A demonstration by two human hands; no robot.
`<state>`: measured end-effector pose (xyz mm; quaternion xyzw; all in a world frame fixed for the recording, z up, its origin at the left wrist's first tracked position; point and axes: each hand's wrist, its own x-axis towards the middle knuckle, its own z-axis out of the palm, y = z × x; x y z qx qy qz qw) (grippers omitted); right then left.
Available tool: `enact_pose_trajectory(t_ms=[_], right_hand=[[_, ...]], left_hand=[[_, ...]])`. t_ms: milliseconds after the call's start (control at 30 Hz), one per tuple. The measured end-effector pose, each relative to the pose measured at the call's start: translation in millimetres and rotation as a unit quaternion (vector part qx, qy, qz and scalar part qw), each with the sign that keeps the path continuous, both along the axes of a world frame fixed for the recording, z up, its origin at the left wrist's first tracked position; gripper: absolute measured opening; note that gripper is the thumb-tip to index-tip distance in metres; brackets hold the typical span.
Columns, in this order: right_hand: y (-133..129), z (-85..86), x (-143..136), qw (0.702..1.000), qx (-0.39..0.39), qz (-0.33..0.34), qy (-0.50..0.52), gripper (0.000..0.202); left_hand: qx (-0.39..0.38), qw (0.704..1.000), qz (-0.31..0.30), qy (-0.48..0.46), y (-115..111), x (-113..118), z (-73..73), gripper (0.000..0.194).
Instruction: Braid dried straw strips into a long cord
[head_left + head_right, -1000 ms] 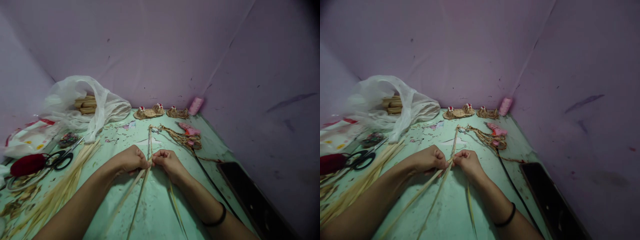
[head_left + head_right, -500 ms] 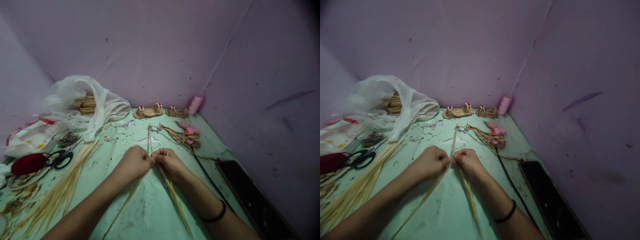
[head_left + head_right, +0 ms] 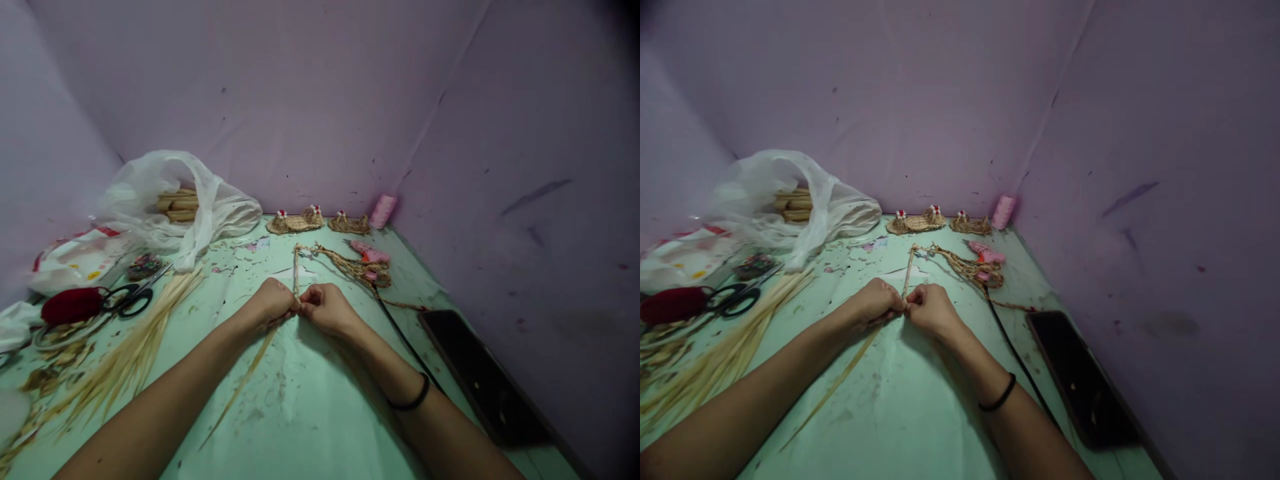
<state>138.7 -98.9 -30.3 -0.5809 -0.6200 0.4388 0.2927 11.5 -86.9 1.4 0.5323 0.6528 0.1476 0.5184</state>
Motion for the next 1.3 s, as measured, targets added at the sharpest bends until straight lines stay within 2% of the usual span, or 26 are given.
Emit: enact_pose_trajectory(t_ms=[100, 167, 233, 333, 433, 533, 600, 700, 767, 833, 900, 967, 1000, 1167, 1300], right_hand=[[-7, 9.3, 1, 0.976, 0.118, -0.008, -0.181, 0.016], [-13, 19.3, 2, 0.958, 0.137, -0.018, -0.25, 0.02], [-18, 27.5, 0, 0.953, 0.122, -0.022, -0.276, 0.021], [-25, 31.9, -6, 0.954, 0.095, -0.022, -0.282, 0.021], [-33, 30.6, -16, 0.947, 0.125, -0.024, -0.294, 0.023], [-41, 31.3, -23, 0.929, 0.168, -0.026, -0.329, 0.024], [-44, 34.5, -23, 0.922, 0.178, -0.004, -0.343, 0.023], [-38, 40.7, -15, 0.939, 0.158, 0.024, -0.306, 0.019], [-30, 42.2, -9, 0.958, 0.164, -0.019, -0.236, 0.019], [-22, 40.0, -7, 0.978, 0.139, -0.071, -0.135, 0.017], [-16, 34.8, -9, 0.997, 0.035, -0.07, -0.015, 0.012], [-13, 28.5, -13, 0.993, -0.08, -0.044, 0.075, 0.012], [-13, 25.6, -15, 0.988, -0.113, -0.037, 0.099, 0.013], [-12, 15.4, -18, 0.985, -0.123, -0.048, 0.112, 0.017], [-10, 9.9, -17, 0.982, -0.123, -0.066, 0.131, 0.014]], left_hand=[[0.035, 0.999, 0.02, -0.008, -6, 8, -0.6, 0.017], [0.057, 0.998, 0.034, -0.02, -9, 12, -2.7, 0.019], [0.058, 0.997, 0.053, -0.023, -10, 13, -5.0, 0.02], [0.014, 0.997, 0.072, -0.038, -10, 9, -7.0, 0.021], [-0.009, 0.993, 0.064, -0.096, -11, 1, -8.9, 0.022], [0.026, 0.988, 0.063, -0.142, -12, -4, -11.8, 0.021], [0.058, 0.984, 0.063, -0.155, -13, -5, -13.2, 0.018], [0.079, 0.983, 0.052, -0.159, -14, -6, -13.8, 0.017], [0.078, 0.982, 0.033, -0.168, -12, -8, -13.8, 0.016], [0.075, 0.981, 0.01, -0.177, -11, -11, -14.3, 0.014], [0.073, 0.98, -0.009, -0.184, -9, -14, -15.9, 0.013], [0.078, 0.98, -0.02, -0.181, -7, -16, -18.0, 0.011], [0.08, 0.981, -0.026, -0.176, -6, -17, -19.0, 0.01], [0.098, 0.991, -0.048, -0.075, -6, -17, -17.8, 0.008], [0.134, 0.986, -0.086, 0.043, -8, -17, -5.0, 0.01]])
